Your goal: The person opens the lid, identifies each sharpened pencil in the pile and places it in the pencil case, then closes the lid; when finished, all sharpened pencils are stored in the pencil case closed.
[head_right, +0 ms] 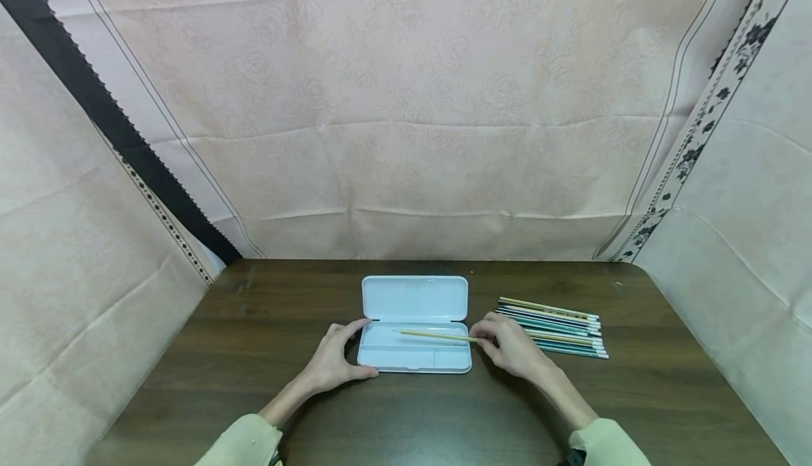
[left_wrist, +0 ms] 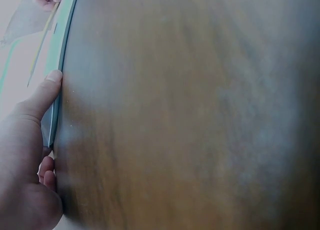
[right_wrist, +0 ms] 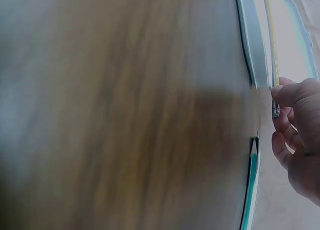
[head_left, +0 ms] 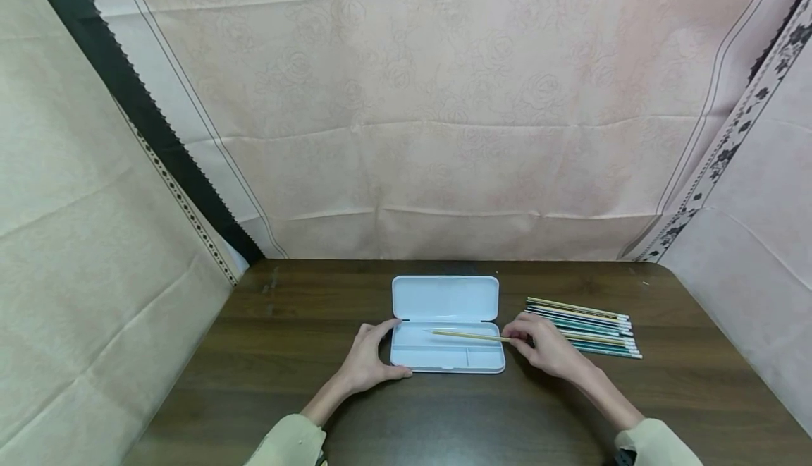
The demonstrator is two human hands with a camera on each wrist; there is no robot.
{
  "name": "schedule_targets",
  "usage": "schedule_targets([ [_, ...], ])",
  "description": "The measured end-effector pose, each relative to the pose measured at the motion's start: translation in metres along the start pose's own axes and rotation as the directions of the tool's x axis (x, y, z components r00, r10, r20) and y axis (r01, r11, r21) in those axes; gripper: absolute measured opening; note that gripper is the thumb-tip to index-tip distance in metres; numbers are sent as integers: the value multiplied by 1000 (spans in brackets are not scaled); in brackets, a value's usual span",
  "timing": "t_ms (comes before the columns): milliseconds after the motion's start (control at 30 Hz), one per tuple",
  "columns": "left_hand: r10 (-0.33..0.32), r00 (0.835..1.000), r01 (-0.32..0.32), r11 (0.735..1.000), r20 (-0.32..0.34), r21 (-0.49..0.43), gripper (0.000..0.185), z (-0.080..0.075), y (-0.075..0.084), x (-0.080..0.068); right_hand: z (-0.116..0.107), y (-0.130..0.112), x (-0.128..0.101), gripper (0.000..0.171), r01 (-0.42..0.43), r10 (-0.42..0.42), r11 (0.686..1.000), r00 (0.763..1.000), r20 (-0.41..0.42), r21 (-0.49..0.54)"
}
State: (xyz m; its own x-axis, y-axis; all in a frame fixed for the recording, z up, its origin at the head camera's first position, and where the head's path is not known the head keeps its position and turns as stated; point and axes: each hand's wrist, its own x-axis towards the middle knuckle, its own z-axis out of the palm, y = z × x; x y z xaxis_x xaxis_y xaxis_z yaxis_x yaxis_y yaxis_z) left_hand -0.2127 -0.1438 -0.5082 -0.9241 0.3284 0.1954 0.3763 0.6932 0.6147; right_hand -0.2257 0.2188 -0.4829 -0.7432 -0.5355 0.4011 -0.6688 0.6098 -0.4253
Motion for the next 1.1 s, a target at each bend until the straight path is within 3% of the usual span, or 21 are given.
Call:
schedule_targets([
  [433, -4, 1000, 4, 1000, 0, 2, 88, 0, 0, 0, 12, -11, 15, 21, 20, -20, 999, 1000, 22, -35],
  [900, -4, 1000, 4, 1000, 1, -13, 88, 0, 0, 0, 18, -14, 25, 19, 71, -70, 997, 995, 73, -10],
  [1100, -4, 1000, 4, 1000, 1, -12, 88, -1, 1, -1, 19, -14, 25, 19, 70, -69, 998, 996, 56, 0],
])
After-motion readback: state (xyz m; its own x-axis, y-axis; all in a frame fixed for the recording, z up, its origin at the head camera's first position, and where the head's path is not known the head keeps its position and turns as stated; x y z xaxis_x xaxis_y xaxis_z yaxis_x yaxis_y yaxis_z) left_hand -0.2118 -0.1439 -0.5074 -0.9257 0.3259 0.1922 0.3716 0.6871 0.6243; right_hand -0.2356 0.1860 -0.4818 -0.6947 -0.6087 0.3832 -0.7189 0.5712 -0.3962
